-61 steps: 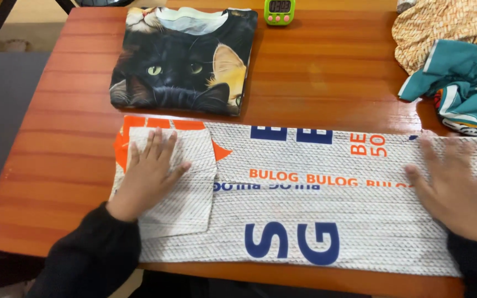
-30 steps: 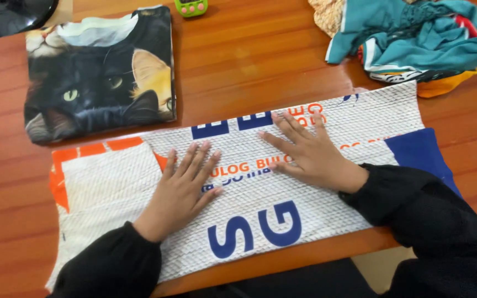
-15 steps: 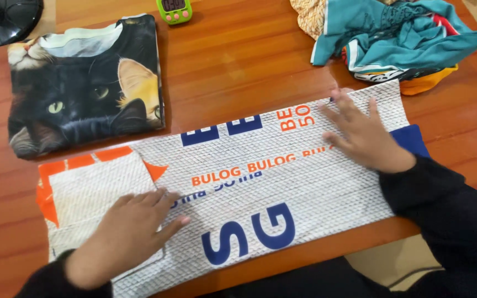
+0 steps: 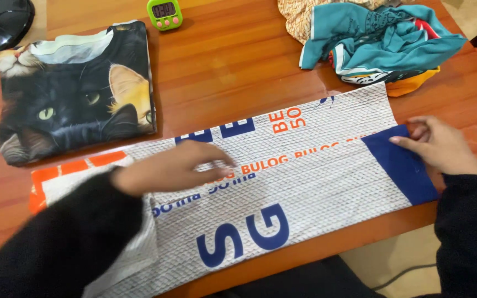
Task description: Folding a white t-shirt with orange and blue prints on a table.
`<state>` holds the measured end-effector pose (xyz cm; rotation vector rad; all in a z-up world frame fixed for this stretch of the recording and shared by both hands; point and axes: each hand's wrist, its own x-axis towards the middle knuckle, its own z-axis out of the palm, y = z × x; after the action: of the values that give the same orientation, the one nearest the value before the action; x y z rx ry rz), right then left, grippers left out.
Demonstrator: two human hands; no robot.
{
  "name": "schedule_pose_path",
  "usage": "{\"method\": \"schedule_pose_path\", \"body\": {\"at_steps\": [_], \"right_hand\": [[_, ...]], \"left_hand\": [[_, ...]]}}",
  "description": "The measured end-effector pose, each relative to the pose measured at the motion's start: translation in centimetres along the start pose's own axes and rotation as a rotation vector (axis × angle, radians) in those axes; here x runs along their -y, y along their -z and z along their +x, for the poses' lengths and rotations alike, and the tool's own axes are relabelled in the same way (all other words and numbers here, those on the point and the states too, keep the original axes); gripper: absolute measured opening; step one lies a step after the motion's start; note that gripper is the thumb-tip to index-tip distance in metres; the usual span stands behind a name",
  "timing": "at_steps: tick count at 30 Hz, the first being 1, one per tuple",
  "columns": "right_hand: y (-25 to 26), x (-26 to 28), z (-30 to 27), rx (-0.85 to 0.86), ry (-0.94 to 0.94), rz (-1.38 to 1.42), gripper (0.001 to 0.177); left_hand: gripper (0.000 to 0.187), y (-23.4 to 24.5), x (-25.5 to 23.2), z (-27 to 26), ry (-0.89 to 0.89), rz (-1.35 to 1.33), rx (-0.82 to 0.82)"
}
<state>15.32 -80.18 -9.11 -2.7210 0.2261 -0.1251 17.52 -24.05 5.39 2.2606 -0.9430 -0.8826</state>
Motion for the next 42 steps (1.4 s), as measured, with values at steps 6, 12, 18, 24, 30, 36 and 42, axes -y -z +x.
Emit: {"method": "schedule_pose_path", "body": {"at_steps": [6, 12, 18, 24, 30, 36, 42], "right_hand": [[1.1, 4.3, -1.1, 0.134, -0.199, 0.117, 0.053], [1.1, 3.6, -0.3, 0.207, -0.168, 0.189, 0.041], [4.3, 14.0, -1.9, 0.419, -0.115, 0.422, 0.038], [2.1, 26.6, -5.8, 0.949, 0.512, 0.706, 0.057], [1.1, 28.7, -4.2, 0.663, 0.894, 0.437, 0.037], [-2.7, 24.2, 3.3, 0.047, 0.761, 0.361, 0.021], [-4.2, 21.9, 6.0, 0.047, 0.882, 0.234, 0.057]], "left_hand": [[0.059, -10.0, -0.2, 9.9, -0.421, 0.33, -0.371], [0.069, -13.2, 0.9, 11.9, -0.404, 0.604, -0.466], [0.068, -13.2, 0.9, 12.0, -0.394, 0.588, -0.448], [0.044, -10.9, -0.8, 10.8, -0.23, 0.72, -0.085], [0.05, -14.1, 3.0, 12.5, -0.45, 0.516, -0.432], [0.045, -13.7, 2.3, 11.7, -0.52, 0.525, -0.549], [0.044, -13.2, 1.9, 11.7, -0.436, 0.501, -0.448]]}}
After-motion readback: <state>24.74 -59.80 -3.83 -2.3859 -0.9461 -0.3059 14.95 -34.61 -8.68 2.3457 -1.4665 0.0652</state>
